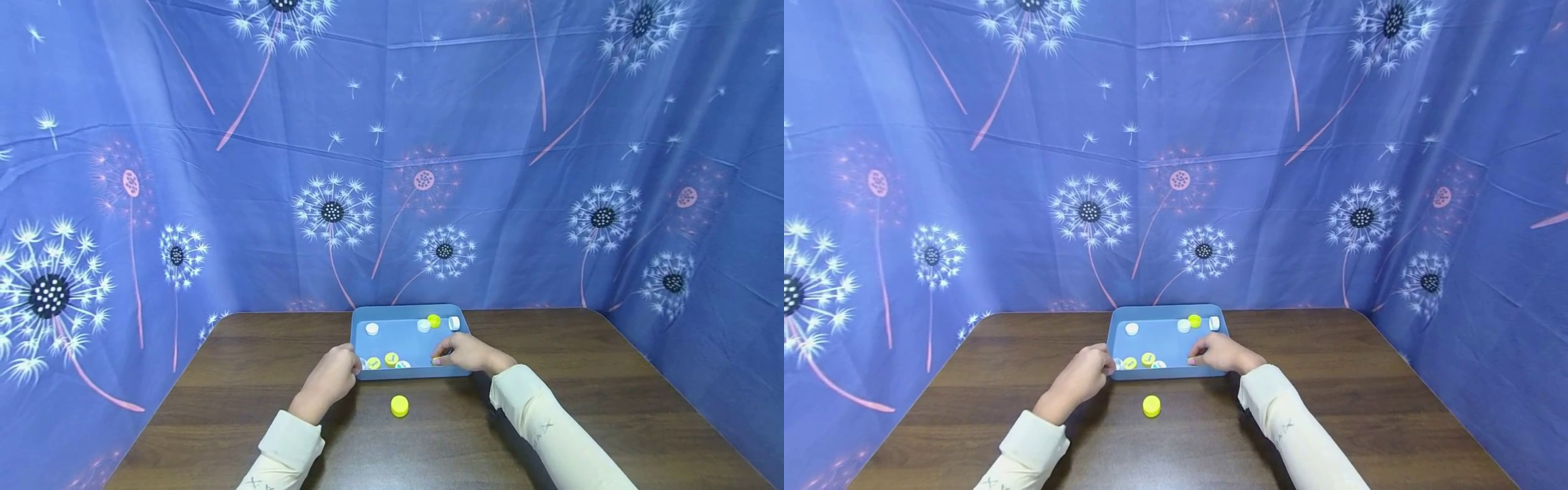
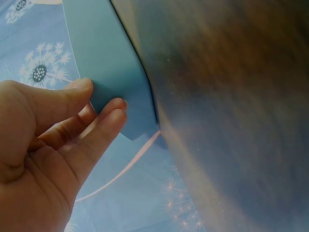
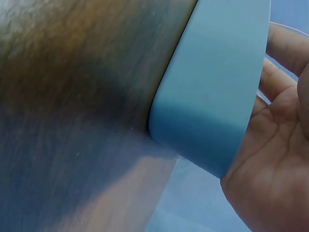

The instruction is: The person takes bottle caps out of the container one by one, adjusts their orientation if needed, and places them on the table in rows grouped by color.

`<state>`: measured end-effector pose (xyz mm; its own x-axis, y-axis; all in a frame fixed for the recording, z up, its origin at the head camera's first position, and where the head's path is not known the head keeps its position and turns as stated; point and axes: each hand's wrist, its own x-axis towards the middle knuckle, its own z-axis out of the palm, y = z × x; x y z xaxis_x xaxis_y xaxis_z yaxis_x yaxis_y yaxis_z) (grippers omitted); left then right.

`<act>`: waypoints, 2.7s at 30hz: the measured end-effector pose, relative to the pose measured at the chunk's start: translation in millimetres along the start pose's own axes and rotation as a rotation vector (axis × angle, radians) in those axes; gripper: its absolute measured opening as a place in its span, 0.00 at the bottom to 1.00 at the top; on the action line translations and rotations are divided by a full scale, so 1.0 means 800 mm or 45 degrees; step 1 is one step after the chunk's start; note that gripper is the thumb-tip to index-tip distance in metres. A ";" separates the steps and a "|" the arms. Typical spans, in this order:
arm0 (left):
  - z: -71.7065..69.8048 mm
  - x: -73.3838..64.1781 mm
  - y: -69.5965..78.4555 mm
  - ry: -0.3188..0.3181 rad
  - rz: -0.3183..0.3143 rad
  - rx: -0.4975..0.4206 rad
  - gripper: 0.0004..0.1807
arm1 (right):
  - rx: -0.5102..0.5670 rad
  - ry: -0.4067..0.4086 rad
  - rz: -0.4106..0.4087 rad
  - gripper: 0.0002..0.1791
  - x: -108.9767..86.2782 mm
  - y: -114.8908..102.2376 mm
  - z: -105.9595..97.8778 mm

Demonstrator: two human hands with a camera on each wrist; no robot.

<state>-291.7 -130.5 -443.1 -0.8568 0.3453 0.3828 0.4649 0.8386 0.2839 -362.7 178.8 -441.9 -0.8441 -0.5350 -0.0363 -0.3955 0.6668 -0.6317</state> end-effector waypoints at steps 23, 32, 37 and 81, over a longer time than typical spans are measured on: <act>0.004 0.001 -0.002 -0.037 -0.037 -0.016 0.13 | -0.007 -0.015 -0.025 0.07 -0.001 0.001 -0.001; 0.004 0.000 -0.001 -0.037 -0.036 -0.011 0.14 | -0.028 0.013 -0.025 0.07 -0.003 0.001 0.000; 0.005 0.001 -0.002 -0.026 -0.021 -0.009 0.14 | -0.041 0.102 -0.027 0.07 -0.005 0.002 0.001; 0.003 0.001 -0.002 -0.033 -0.037 -0.013 0.15 | 0.094 0.071 -0.227 0.08 -0.070 -0.052 0.062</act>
<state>-293.8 -130.7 -445.4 -0.8754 0.3320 0.3513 0.4420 0.8441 0.3036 -281.0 154.9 -452.0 -0.7827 -0.6102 0.1227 -0.5145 0.5234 -0.6793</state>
